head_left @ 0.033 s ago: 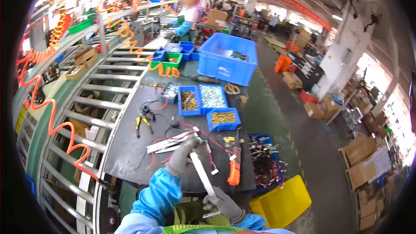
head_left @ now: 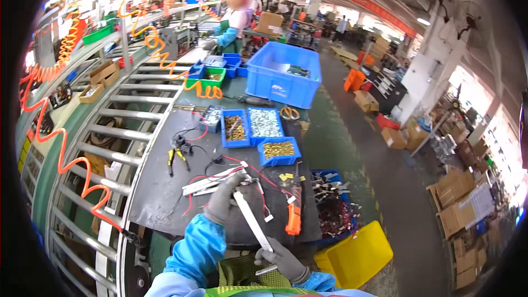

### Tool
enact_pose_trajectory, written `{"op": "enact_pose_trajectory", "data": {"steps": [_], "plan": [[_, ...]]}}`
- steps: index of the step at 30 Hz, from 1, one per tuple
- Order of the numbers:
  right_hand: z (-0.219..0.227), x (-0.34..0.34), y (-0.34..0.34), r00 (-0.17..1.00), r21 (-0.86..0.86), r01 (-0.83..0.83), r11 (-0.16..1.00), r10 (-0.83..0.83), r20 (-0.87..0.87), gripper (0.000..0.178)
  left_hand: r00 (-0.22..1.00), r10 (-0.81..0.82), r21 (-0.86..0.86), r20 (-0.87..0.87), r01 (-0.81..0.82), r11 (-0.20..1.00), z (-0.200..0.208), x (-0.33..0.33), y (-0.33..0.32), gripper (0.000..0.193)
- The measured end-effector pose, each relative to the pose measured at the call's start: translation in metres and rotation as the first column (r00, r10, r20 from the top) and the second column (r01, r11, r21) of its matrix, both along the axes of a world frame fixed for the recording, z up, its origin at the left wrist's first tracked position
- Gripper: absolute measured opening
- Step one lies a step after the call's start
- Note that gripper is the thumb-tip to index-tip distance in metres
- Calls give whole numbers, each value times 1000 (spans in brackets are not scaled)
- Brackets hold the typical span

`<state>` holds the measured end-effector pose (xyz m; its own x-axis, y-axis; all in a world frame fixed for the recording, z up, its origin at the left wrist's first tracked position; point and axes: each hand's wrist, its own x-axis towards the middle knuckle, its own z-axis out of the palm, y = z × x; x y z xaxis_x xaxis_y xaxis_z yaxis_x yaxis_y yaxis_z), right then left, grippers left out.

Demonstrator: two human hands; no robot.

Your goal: Screw components onto a metal bracket using an electric screwdriver.

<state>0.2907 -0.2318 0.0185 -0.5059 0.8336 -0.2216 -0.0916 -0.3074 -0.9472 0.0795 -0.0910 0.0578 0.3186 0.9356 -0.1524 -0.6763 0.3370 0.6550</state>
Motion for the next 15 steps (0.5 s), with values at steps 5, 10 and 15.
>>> {"op": "enact_pose_trajectory", "data": {"steps": [5, 10, 15], "plan": [[-33, -2, -12, 984, 118, 177, 977, -174, -33, 47, 996, 89, 70, 32, -91, 993, -10, -9, 2, 30], [-3, -7, 15, 937, 340, 220, 914, -296, 188, 36, 957, 284, -36, 49, -283, 958, -17, -17, 12, 49], [-1, -12, 28, 892, 483, 198, 853, -361, 271, 32, 931, 323, -234, 172, -280, 931, -24, -18, 28, 71]]}}
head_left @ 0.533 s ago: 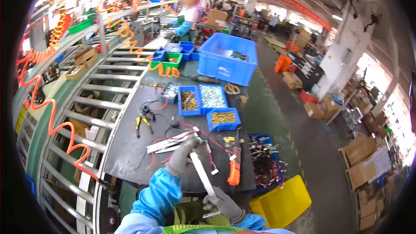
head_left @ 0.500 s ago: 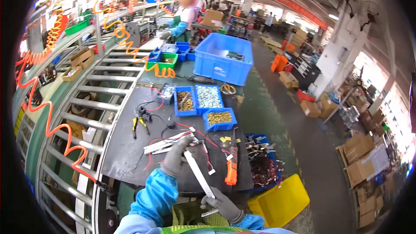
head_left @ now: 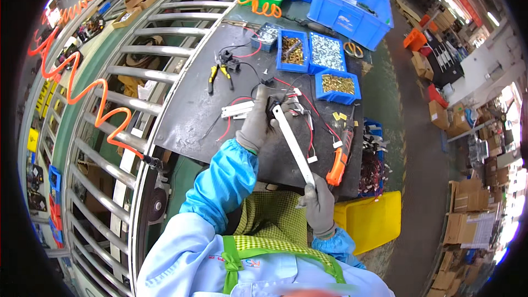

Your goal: Screw components onto a metal bracket using an electric screwdriver.

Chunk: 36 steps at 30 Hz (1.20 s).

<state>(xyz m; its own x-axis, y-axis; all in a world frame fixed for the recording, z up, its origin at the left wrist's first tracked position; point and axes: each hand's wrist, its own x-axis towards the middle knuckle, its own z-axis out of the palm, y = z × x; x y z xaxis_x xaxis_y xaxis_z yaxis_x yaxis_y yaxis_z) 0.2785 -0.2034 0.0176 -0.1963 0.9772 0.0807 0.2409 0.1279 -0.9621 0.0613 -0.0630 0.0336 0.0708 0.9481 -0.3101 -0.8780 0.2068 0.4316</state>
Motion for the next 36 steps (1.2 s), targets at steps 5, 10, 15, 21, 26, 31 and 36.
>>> {"op": "enact_pose_trajectory", "data": {"steps": [5, 10, 15, 21, 26, 31, 36], "plan": [[-3, -4, -3, 1000, -79, 2, 997, -4, -25, 29, 998, 59, 12, 32, -59, 998, -17, -1, -4, 58], [3, -6, -9, 1000, -97, -13, 995, 14, 10, 34, 999, 38, 93, 35, -41, 995, -27, -2, -4, 52], [13, -1, -7, 999, -207, -26, 978, 33, 32, 29, 994, 0, 250, -109, 27, 968, -19, 0, -5, 36], [24, 8, -3, 990, -206, -79, 975, 101, 97, 26, 998, -16, 268, -60, 31, 963, -12, 6, -6, 34], [35, 10, 0, 983, -189, -94, 978, 121, 138, 26, 998, -52, 275, -20, 56, 960, -13, 5, -8, 35], [39, 15, 3, 978, -252, -109, 962, 149, 146, 26, 990, -6, 247, -144, 42, 968, -12, 3, -6, 34], [38, 14, 7, 984, -259, -85, 962, 122, 132, 35, 985, -13, 306, -173, 66, 950, -20, 3, -4, 26]]}}
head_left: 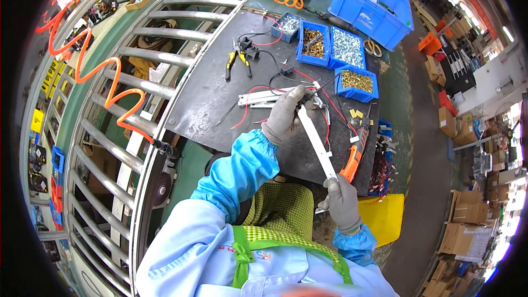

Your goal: Screw components onto a metal bracket using an electric screwdriver.

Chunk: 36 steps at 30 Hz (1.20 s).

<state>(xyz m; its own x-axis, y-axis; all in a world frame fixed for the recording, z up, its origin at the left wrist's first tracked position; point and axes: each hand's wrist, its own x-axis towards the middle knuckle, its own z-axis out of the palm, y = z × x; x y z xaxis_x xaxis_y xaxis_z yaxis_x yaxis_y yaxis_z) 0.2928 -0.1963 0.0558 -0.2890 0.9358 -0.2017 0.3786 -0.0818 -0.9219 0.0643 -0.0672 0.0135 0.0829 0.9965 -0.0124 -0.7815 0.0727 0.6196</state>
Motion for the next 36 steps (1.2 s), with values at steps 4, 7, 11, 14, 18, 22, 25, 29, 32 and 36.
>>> {"op": "enact_pose_trajectory", "data": {"steps": [4, 7, 11, 14, 18, 22, 25, 29, 32, 36], "plan": [[-7, -6, 11, 999, 23, -3, 1000, 4, -46, 34, 967, -201, -64, -156, 193, 979, 1, 39, -21, 25], [-19, -16, 25, 998, 88, 59, 994, -56, -31, 33, 975, -217, 3, 45, 217, 976, 2, 63, -48, 35], [-26, -27, 31, 976, 84, 183, 979, -171, -137, 33, 952, -256, -16, 170, 262, 965, -11, 63, -36, 44], [-24, -34, 44, 964, 216, 263, 940, -244, -108, 33, 810, -510, 91, 292, 507, 857, 12, 47, -48, 51], [-35, -40, 47, 971, 278, 232, 932, -204, -125, 25, 967, -225, 157, 116, 205, 966, 6, 53, -41, 52], [-33, -43, 43, 972, 368, 234, 900, -205, -118, 25, 968, -231, 173, -94, 245, 954, 3, 47, -38, 55], [-44, -36, 44, 976, 377, 215, 901, -194, -94, 27, 967, -227, 123, -114, 241, 963, 10, 46, -38, 46], [-30, -39, 44, 991, 701, 58, 711, -125, 44, 31, 965, -258, 170, 54, 246, 954, -2, 41, -32, 46], [-3, -4, 62, 963, 790, 179, 587, -269, -18, 56, 840, -395, 247, 373, 320, 915, 20, 19, -36, 54], [44, 4, 88, 894, 950, -93, 297, -396, 211, 75, 751, -607, 286, 260, 540, 792, 9, 18, -40, 61]]}}
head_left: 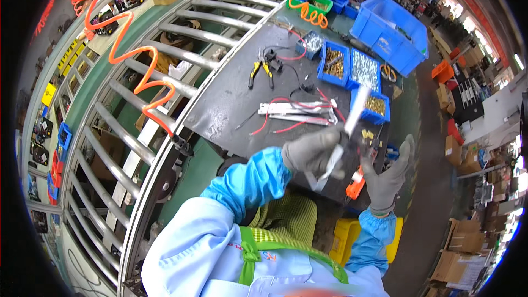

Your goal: Screw components onto a metal bracket using an electric screwdriver.

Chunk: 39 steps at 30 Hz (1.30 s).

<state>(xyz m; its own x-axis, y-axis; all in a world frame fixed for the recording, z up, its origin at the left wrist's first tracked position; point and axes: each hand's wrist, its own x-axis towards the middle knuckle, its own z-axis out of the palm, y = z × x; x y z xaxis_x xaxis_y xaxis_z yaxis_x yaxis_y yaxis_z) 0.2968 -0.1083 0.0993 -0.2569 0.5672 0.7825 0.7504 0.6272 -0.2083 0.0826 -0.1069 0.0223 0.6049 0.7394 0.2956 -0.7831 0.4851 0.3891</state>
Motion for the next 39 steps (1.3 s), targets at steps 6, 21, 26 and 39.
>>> {"op": "enact_pose_trajectory", "data": {"steps": [6, 21, 26, 39], "plan": [[4, 33, 46, 973, -338, -167, 926, 100, -206, 38, 995, -100, 54, 0, 100, 994, 14, 3, -15, 62], [116, 158, -43, 975, -628, 98, 772, 53, 217, 65, 988, 106, 37, -108, -103, 994, 12, -35, 9, 55], [134, 4, -3, 914, -232, -347, 909, 383, 135, 50, 909, 26, -28, -416, -42, 999, -18, 21, -5, 46], [211, 6, 170, 832, 394, -178, 902, -76, 550, 44, 786, -143, -149, -601, 66, 987, -25, 39, -30, 27]]}}
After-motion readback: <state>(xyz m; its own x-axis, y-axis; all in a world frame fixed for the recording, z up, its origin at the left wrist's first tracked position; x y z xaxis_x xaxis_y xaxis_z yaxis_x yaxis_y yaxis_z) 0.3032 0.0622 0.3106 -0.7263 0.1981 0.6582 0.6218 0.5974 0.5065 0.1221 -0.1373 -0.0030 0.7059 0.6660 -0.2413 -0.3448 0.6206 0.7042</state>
